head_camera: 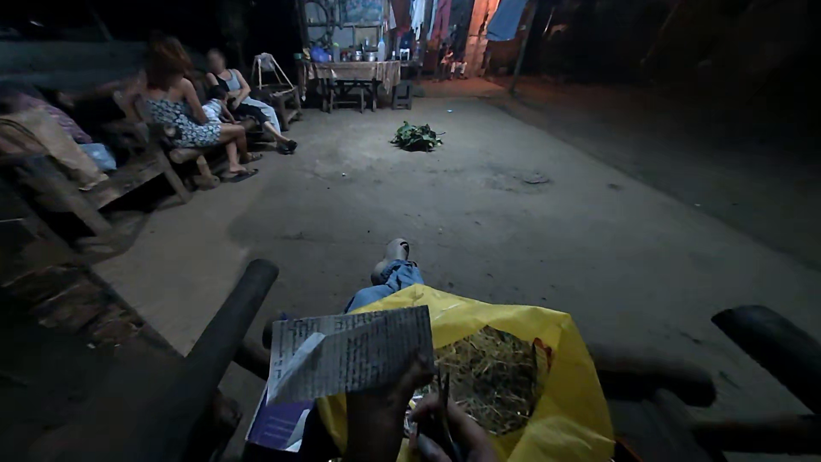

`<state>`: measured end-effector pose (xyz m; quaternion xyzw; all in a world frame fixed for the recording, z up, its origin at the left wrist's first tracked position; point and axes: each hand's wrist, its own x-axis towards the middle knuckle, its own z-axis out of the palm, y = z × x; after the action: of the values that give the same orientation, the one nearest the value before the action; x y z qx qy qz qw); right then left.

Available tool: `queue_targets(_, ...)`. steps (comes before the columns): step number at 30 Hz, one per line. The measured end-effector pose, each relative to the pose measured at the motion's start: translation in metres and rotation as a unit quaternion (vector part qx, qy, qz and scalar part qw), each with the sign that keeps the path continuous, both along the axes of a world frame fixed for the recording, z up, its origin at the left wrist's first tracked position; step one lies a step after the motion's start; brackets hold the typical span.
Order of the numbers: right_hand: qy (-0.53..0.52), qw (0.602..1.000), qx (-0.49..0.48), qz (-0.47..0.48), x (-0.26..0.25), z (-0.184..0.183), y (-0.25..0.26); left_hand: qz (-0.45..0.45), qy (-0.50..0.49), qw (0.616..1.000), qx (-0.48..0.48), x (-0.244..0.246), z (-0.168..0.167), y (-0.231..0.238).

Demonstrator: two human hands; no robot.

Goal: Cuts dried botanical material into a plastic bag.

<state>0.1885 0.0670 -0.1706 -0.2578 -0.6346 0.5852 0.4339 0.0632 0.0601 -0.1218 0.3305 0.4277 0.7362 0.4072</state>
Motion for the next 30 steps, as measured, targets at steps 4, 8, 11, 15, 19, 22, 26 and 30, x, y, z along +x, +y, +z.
queue_targets(4,-0.006,1.000,-0.001,0.000,-0.0006,0.0004,-0.0012,-0.006,-0.024,0.999,-0.022,0.0009,0.0080,-0.0002)
queue_targets(8,-0.002,1.000,0.006,-0.001,-0.0010,-0.0007,-0.0009,-0.006,-0.029,0.999,-0.044,0.0005,0.0071,0.0006)
queue_targets(11,-0.003,1.000,0.008,-0.007,-0.0013,-0.0011,-0.0015,-0.011,-0.035,0.998,-0.051,0.0003,0.0068,0.0012)
queue_targets(15,-0.006,1.000,0.011,-0.008,-0.0011,0.0000,-0.0010,-0.022,-0.036,0.998,-0.054,0.0002,0.0094,0.0006)
queue_targets(19,0.003,1.000,0.009,-0.004,-0.0004,-0.0013,-0.0007,-0.034,-0.029,0.998,-0.050,-0.0013,0.0097,0.0014)
queue_targets(22,0.007,1.000,0.002,-0.009,-0.0013,-0.0006,-0.0012,-0.032,-0.037,0.997,-0.054,-0.0004,0.0106,0.0014)
queue_targets(26,0.010,1.000,0.013,-0.017,-0.0029,-0.0022,-0.0002,-0.035,-0.038,0.998,-0.042,-0.0012,0.0057,0.0025)
queue_targets(30,0.018,1.000,-0.007,-0.025,-0.0023,0.0001,-0.0033,-0.036,-0.034,0.998,-0.039,-0.0007,0.0047,0.0024)
